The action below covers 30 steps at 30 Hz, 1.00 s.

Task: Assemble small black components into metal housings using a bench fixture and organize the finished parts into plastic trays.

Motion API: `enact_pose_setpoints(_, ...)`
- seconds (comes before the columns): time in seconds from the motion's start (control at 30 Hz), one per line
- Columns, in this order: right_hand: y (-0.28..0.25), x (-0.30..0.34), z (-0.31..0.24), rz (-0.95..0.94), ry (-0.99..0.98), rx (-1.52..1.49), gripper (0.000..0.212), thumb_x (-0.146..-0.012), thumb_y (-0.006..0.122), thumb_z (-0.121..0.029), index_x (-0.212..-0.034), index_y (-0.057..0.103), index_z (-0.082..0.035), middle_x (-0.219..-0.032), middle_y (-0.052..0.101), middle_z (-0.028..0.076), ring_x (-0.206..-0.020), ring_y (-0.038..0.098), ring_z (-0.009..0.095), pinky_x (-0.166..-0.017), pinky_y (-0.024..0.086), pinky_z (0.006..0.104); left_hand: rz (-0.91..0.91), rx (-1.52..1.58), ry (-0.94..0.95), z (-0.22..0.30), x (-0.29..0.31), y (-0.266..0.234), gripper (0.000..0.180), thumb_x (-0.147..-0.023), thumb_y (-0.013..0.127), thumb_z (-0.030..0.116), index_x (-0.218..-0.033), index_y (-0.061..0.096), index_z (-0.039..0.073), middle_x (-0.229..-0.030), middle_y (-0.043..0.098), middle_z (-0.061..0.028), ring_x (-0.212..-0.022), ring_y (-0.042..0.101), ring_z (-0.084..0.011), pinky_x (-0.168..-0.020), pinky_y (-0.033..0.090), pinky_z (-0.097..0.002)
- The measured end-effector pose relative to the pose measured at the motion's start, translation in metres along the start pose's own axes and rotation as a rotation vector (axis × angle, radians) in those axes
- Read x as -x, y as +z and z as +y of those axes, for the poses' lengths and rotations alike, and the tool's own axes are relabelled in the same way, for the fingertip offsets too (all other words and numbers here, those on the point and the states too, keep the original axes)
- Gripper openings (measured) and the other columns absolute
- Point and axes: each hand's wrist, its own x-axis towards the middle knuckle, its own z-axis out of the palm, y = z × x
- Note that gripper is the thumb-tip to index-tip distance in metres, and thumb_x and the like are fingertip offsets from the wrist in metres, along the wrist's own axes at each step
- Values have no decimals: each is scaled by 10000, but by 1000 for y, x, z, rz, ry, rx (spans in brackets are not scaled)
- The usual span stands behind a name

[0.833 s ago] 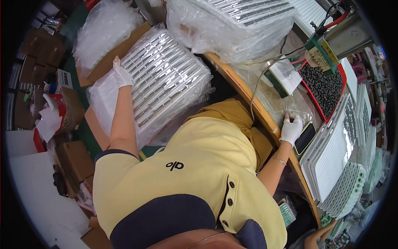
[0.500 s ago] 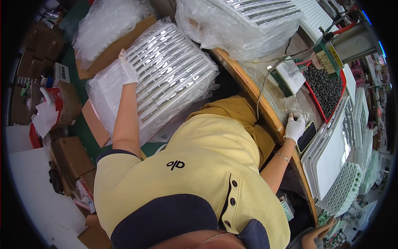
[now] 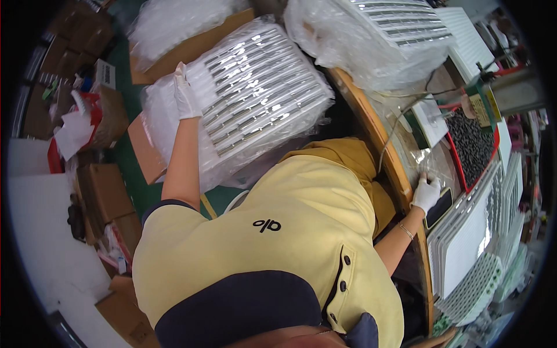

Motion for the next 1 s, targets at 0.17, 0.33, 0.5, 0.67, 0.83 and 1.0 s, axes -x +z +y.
enact_pose_setpoints(0.17,0,-2,-3,6,-43,21,213,-783,685,-217,-846,668,-15,-806,655,154,-762,615,288,-728,464,356,70,251,-131,20,49,-7,654,-964,290,504,-1426,269,42,-1497,239,-103,-1368,203,-194,-1098,103,-308)
enact_pose_setpoints(0.33,1,-1,-3,-18,-27,10,215,-782,685,-217,-844,668,-12,-831,656,151,-791,614,287,-743,462,358,116,380,-196,21,54,32,693,-954,295,527,-1425,244,22,-1511,179,-126,-1387,136,-218,-1115,75,-311)
enact_pose_setpoints(0.5,1,-1,-5,-40,54,-29,227,-775,694,-234,-847,672,-20,-876,657,151,-825,615,290,-770,459,360,119,286,-97,-12,40,53,697,-952,278,541,-1424,244,29,-1493,231,-95,-1370,176,-219,-1116,63,-325)
enact_pose_setpoints(0.67,-3,0,-8,-42,81,-6,215,-776,695,-228,-843,672,-24,-866,662,144,-814,619,276,-757,465,354,135,290,-163,-5,44,67,687,-944,336,535,-1413,281,36,-1441,309,-107,-1358,199,-215,-1130,50,-340)
enact_pose_setpoints(0.83,-2,0,-7,-18,36,-9,205,-779,693,-221,-839,672,-26,-846,661,146,-790,619,284,-751,466,357,123,373,-111,-19,42,55,635,-958,304,502,-1406,307,52,-1435,325,-86,-1324,275,-196,-1103,134,-321)
enact_pose_setpoints(1.0,-3,0,-7,-29,23,-5,199,-779,693,-216,-839,673,-28,-840,660,144,-789,620,279,-748,467,355,98,154,-78,-20,51,53,649,-950,315,513,-1418,298,62,-1446,314,-106,-1344,260,-207,-1125,93,-354)
